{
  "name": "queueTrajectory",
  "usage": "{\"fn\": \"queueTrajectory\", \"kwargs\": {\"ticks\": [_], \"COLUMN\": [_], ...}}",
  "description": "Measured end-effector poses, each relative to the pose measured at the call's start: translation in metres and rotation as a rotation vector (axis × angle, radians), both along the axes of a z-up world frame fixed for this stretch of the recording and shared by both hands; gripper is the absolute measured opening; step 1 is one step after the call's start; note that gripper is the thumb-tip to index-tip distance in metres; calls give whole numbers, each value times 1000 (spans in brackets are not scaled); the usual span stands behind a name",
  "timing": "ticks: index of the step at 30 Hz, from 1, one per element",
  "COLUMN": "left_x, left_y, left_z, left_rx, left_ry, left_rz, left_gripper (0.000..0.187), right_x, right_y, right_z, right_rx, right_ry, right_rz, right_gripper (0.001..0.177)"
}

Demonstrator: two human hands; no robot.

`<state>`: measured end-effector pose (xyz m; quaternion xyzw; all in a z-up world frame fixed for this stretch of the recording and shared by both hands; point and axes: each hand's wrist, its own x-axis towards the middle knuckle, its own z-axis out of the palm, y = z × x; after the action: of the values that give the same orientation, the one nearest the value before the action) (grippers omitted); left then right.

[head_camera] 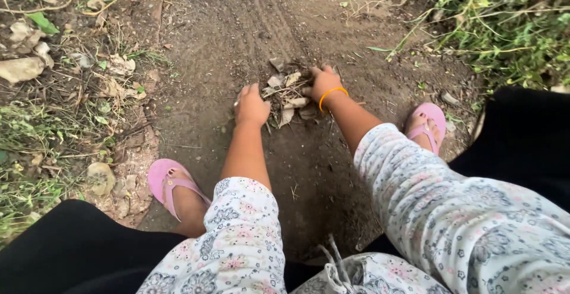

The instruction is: The recorder is clearing weeds and smoothing out soil with their hands in an outdoor area.

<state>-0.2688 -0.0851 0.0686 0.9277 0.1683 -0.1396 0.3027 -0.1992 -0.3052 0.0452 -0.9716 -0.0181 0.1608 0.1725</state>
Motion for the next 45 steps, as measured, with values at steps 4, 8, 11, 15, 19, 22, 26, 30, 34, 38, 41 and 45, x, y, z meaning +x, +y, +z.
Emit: {"fn": "queueTrajectory", "kwargs": {"ticks": [4, 8, 11, 15, 19, 22, 26, 30, 34, 38, 41, 45], "left_x": [-20, -43, -53, -53, -51, -49, -35, -13, 21, 55, 65, 48], "left_y": [-2, -5, 0, 8, 23, 25, 22, 15, 22, 31, 28, 20], "left_z": [23, 19, 15, 23, -29, -29, -62, -65, -41, -8, 23, 22], "left_rx": [84, 0, 102, 320, 227, 208, 223, 192, 174, 180, 136, 102], "left_ry": [198, 180, 119, 116, 96, 96, 37, -50, -138, -76, 61, 46], "left_rz": [61, 69, 48, 159, 409, 333, 75, 12, 96, 136, 76, -121], "left_gripper": [73, 86, 88, 79, 67, 50, 20, 21, 16, 29, 45, 59], "right_x": [-33, -69, -82, -80, -58, -32, 2, 35, 67, 83, 68, 58], "right_y": [3, 31, 37, 29, 10, -4, 8, 30, 50, 78, 96, 102], "right_z": [13, 27, 40, 75, 31, -15, -11, 1, 11, 44, 70, 38], "right_rx": [41, 35, 68, 143, 159, 133, 226, 241, 498, 142, -99, -270], "right_ry": [129, 151, 68, -45, -317, -488, -307, -18, -97, -38, 141, 173], "right_rz": [-180, -49, 42, -64, -163, -226, -269, -59, 26, 356, 511, 578], "right_gripper": [86, 79, 58, 63, 59, 57, 61, 50, 58, 63, 65, 54]}}
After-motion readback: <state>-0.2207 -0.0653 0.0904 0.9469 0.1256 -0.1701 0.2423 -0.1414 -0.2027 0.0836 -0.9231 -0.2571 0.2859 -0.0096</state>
